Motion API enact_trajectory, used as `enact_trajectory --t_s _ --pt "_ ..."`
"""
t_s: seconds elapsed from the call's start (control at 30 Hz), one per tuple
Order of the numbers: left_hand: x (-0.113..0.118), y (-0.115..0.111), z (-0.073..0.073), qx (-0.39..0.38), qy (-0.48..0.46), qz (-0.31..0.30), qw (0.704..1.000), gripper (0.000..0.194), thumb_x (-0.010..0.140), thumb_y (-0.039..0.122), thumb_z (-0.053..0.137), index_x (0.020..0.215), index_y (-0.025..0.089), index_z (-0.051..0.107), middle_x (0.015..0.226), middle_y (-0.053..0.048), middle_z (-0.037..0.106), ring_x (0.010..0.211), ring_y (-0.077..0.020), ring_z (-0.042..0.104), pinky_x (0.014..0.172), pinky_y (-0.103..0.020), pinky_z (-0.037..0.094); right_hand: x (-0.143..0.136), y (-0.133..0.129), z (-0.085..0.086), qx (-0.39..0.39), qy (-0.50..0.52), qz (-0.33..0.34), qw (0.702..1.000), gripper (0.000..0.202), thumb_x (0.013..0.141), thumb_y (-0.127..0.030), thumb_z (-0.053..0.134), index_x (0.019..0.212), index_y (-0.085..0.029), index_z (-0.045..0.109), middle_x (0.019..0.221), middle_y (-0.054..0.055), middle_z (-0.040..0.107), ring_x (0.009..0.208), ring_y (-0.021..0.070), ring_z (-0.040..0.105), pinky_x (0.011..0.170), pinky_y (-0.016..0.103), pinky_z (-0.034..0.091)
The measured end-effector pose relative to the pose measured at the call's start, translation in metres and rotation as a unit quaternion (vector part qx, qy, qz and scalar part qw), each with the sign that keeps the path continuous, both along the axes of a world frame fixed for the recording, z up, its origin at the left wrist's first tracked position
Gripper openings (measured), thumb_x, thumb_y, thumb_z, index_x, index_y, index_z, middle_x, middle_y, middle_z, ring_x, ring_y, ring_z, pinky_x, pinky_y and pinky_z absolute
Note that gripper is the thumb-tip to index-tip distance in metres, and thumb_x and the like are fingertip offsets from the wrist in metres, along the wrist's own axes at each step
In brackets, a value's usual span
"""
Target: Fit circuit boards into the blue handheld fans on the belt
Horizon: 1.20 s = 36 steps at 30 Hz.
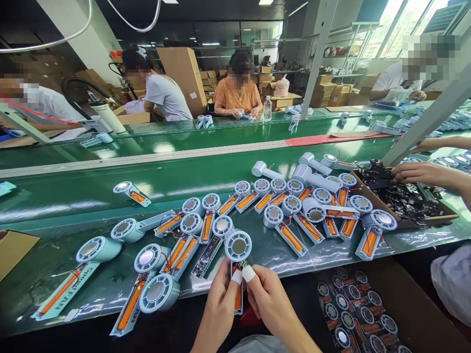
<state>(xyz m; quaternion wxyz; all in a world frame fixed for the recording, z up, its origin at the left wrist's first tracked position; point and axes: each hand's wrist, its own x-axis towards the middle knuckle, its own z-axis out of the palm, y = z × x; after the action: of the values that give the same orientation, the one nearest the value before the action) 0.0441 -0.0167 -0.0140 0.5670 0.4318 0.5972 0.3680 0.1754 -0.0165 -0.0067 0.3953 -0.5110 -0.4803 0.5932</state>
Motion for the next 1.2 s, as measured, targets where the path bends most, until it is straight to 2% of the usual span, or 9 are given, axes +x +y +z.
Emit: enact_trajectory --t_s 0.23,0.3,0.43,0.6,0.73,0.83,0.93,1.07,1.2 --pt "0.004 0.005 0.004 0.002 0.054 0.075 0.996 0.046 0.088 0.043 0.045 0.123 0.017 0.060 0.149 -0.017 0.055 0.149 -0.0311 0.036 0.122 -0.044 0.028 0.005 -0.025 -0.005 0.144 -0.133 -0.023 0.980 0.042 0.101 -0.042 0.051 0.136 -0.020 0.056 0.081 0.002 0.067 0.066 0.0149 0.063 0.062 0.023 0.054" --pt "0.003 0.005 0.002 0.022 0.055 0.073 0.996 0.042 0.084 0.040 0.051 0.116 0.017 0.064 0.149 -0.016 0.055 0.149 -0.0318 0.035 0.124 -0.042 0.023 0.005 -0.029 -0.011 0.194 -0.196 -0.032 0.961 0.043 0.101 -0.035 0.051 0.140 -0.021 0.057 0.103 0.009 0.075 0.087 0.0205 0.072 0.078 0.028 0.059" --pt "0.000 0.003 0.001 -0.011 -0.011 0.063 0.998 0.044 0.086 0.040 0.054 0.124 0.018 0.061 0.155 -0.013 0.049 0.152 -0.0302 0.028 0.126 -0.041 0.019 0.003 -0.026 -0.014 0.239 -0.243 -0.071 0.937 0.042 0.101 -0.030 0.048 0.141 -0.021 0.060 0.134 0.012 0.067 0.120 0.0271 0.066 0.099 0.036 0.056" --pt "0.009 0.000 0.007 -0.033 -0.063 0.051 0.996 0.062 0.096 0.040 0.042 0.153 0.017 0.030 0.168 -0.010 0.024 0.156 -0.0218 0.016 0.127 -0.040 0.015 -0.002 -0.021 -0.013 0.230 -0.281 -0.081 0.928 0.044 0.103 -0.033 0.045 0.143 -0.020 0.058 0.130 0.013 0.070 0.115 0.0272 0.070 0.095 0.037 0.059" --pt "0.018 -0.002 0.003 -0.037 -0.059 0.051 0.996 0.069 0.099 0.044 0.038 0.158 0.015 0.018 0.170 -0.010 0.016 0.157 -0.0222 0.011 0.127 -0.042 0.013 -0.007 -0.019 -0.017 0.269 -0.371 -0.071 0.886 0.048 0.103 -0.028 0.036 0.146 -0.017 0.054 0.113 0.016 0.075 0.090 0.0264 0.076 0.071 0.032 0.063" --pt "0.014 -0.003 -0.008 -0.022 -0.065 0.051 0.996 0.069 0.096 0.042 0.045 0.157 0.015 0.026 0.169 -0.010 0.021 0.155 -0.0256 0.018 0.126 -0.043 0.020 -0.008 -0.018 -0.014 0.290 -0.469 -0.033 0.834 0.053 0.099 -0.021 0.035 0.150 -0.017 0.050 0.096 0.014 0.076 0.062 0.0236 0.074 0.047 0.028 0.055" --pt "0.007 -0.002 -0.015 0.006 -0.047 0.018 0.999 0.062 0.093 0.036 0.054 0.150 0.014 0.042 0.167 -0.011 0.025 0.154 -0.0262 0.021 0.124 -0.038 0.027 -0.003 -0.021 -0.006 0.290 -0.514 0.030 0.806 0.067 0.091 -0.017 0.044 0.158 -0.019 0.035 0.089 0.011 0.076 0.052 0.0216 0.070 0.042 0.026 0.048" --pt "0.006 -0.001 -0.011 0.002 -0.057 0.030 0.998 0.055 0.094 0.042 0.055 0.144 0.021 0.051 0.164 -0.008 0.036 0.154 -0.0262 0.024 0.123 -0.038 0.030 0.012 -0.024 0.005 0.282 -0.503 0.121 0.808 0.089 0.082 -0.013 0.051 0.163 -0.012 0.014 0.070 0.006 0.075 0.049 0.0244 0.068 0.044 0.026 0.045" --pt "0.013 0.001 -0.012 -0.050 -0.120 0.084 0.988 0.054 0.092 0.052 0.057 0.139 0.025 0.057 0.153 -0.007 0.053 0.146 -0.0288 0.041 0.119 -0.041 0.037 0.030 -0.020 0.013 0.227 -0.405 0.145 0.874 0.088 0.086 -0.020 0.055 0.163 -0.019 0.013 0.087 0.008 0.077 0.063 0.0240 0.070 0.056 0.027 0.049"
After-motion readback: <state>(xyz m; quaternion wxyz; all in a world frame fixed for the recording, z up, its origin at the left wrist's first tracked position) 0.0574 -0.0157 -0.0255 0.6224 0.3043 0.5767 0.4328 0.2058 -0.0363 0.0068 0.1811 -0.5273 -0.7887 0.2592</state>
